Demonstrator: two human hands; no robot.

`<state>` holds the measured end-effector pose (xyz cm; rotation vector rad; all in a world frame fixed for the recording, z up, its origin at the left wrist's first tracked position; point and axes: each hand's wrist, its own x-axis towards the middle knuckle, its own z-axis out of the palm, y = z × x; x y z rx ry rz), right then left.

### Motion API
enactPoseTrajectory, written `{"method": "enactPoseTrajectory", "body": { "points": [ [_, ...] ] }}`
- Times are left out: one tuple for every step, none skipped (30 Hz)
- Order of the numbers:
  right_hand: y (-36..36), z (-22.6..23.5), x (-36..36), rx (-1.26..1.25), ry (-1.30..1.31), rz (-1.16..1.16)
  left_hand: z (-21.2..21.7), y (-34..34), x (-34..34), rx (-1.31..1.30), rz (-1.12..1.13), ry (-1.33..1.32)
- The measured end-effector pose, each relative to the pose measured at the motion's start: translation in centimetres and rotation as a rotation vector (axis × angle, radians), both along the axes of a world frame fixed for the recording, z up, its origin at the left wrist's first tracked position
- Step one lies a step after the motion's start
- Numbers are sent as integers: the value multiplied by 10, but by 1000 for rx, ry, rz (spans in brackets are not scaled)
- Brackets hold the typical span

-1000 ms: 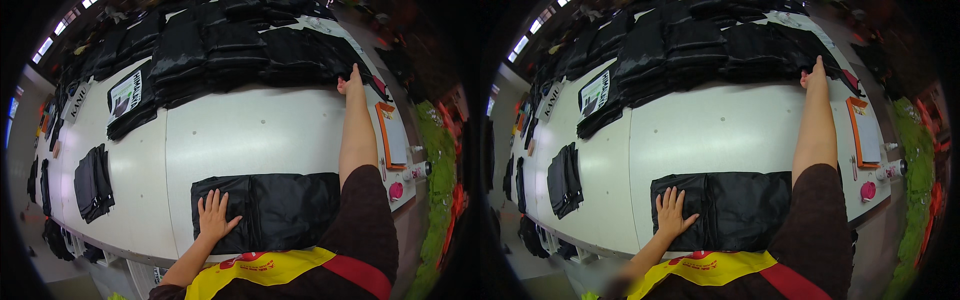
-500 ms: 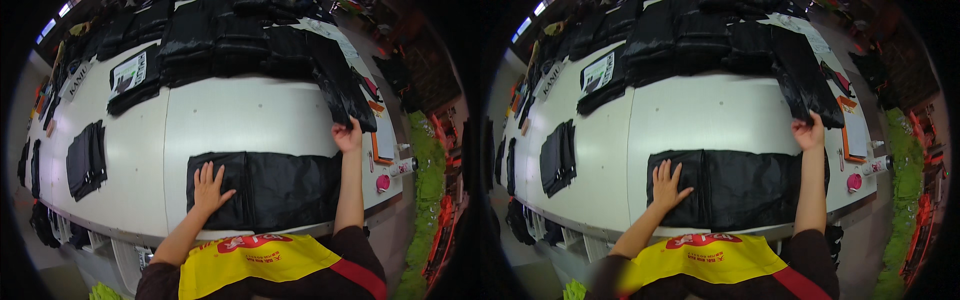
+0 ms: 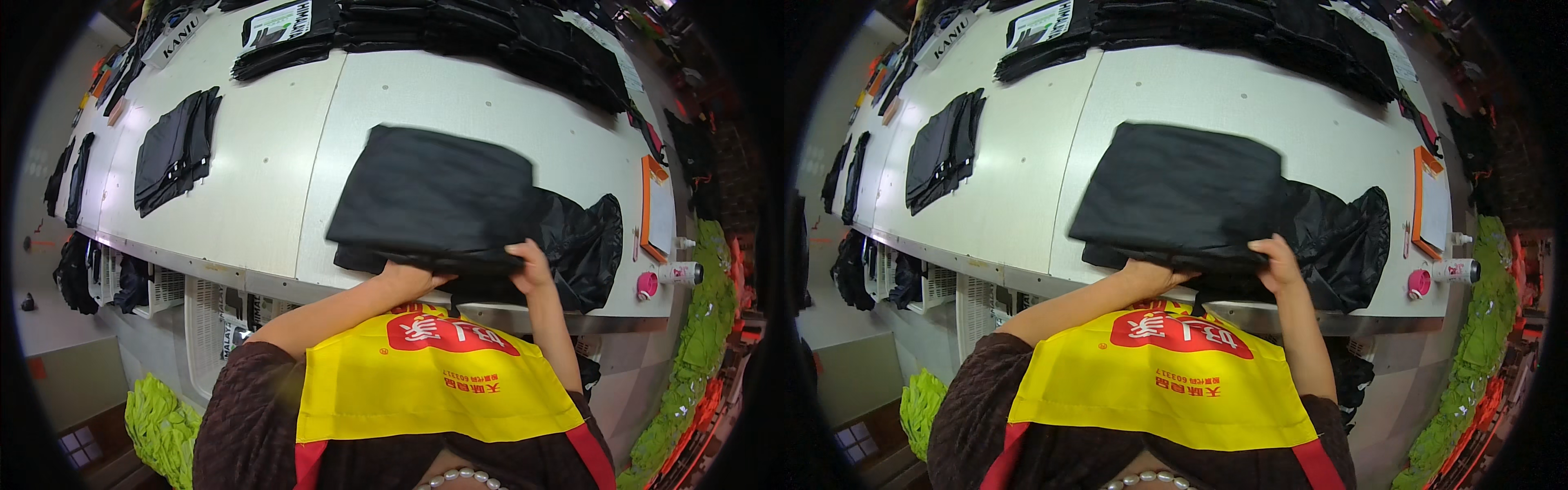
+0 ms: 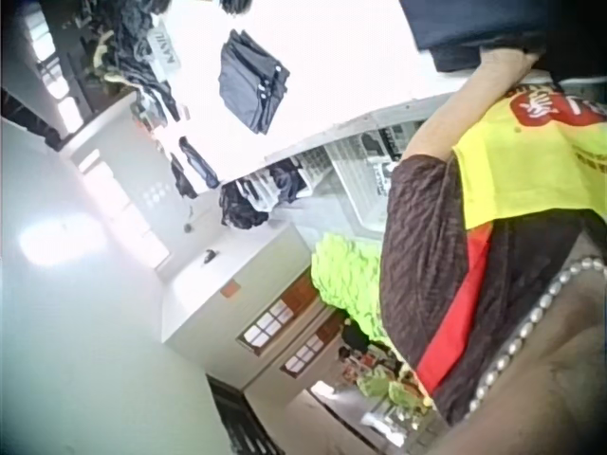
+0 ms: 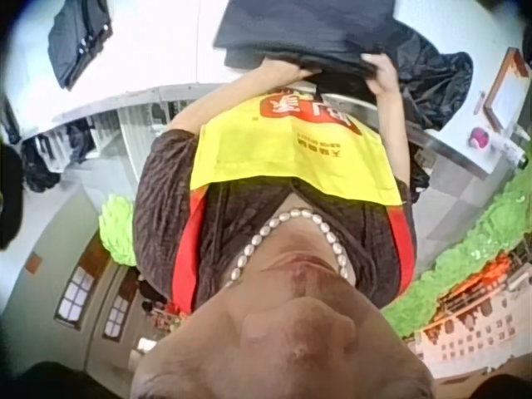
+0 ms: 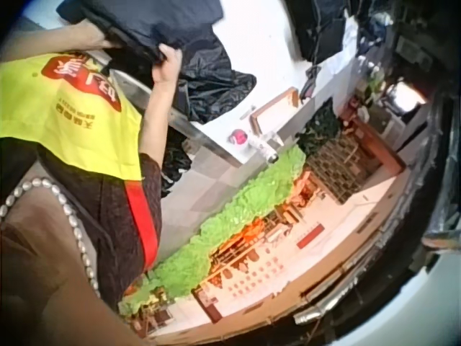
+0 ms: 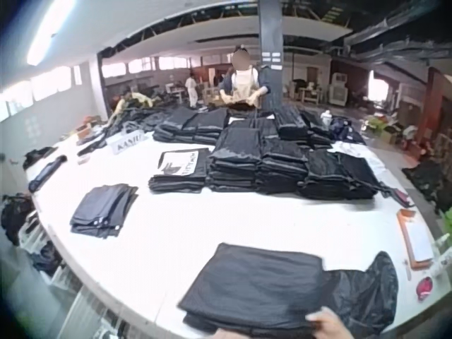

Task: The person folds a black raincoat on a white table. They smooth the fabric, fold the sleeves inward, fold the body in half, and then fold it into a compact rectangle before placing it on a stack of similar folded garments.

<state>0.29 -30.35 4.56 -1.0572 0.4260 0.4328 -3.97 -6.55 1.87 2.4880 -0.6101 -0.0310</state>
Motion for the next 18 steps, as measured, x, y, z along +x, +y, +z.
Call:
{"method": "enactPoseTrajectory", "body": {
  "points": [
    [-4, -31, -1, -97, 52, 39, 25, -3, 3, 251, 1, 628],
    [-8, -50, 1, -188, 102, 85, 24, -1, -1, 253, -73, 639],
    [-10, -52, 6, -100, 153, 119, 21, 5, -5, 254, -147, 649],
    [-16, -53, 12, -8, 201, 141, 29, 6, -5, 261, -231, 657],
    [-22, -58, 18, -13, 230, 150, 39, 5, -8, 224, -269, 676],
    [-16, -43, 19, -59, 207, 166, 38, 8, -13, 35, -293, 544],
    [-17, -43, 17, -135, 176, 166, 35, 10, -20, -158, -336, 406],
    [-18, -44, 15, -211, 146, 165, 33, 13, -22, -352, -378, 270],
    [-20, -37, 12, -202, 148, 217, 73, 13, -14, -268, -424, 714],
    [-29, -42, 8, -246, 156, 254, 106, 9, -5, -213, -418, 701],
    [-35, -44, 6, -264, 160, 271, 116, 4, 5, -151, -249, 686],
    [-36, -45, 5, -273, 160, 305, 88, 0, 15, -321, -152, 135],
    [-37, -42, 2, -305, 134, 335, 77, 0, 37, 5, -128, -233],
    [-34, -39, 3, -332, 102, 380, 48, 1, 46, 205, -51, -249],
    [-32, -15, 10, -475, -3, 595, 19, 7, 48, 282, -59, -260],
    [-46, -11, 16, -661, -157, 764, 2, 9, 50, 352, -75, -272],
    [-57, 3, 16, -762, -291, 521, -1, 9, 53, 346, -77, -282],
    [-89, 6, 21, -874, -291, 205, -3, 6, 53, 336, -89, -286]
  ]
}}
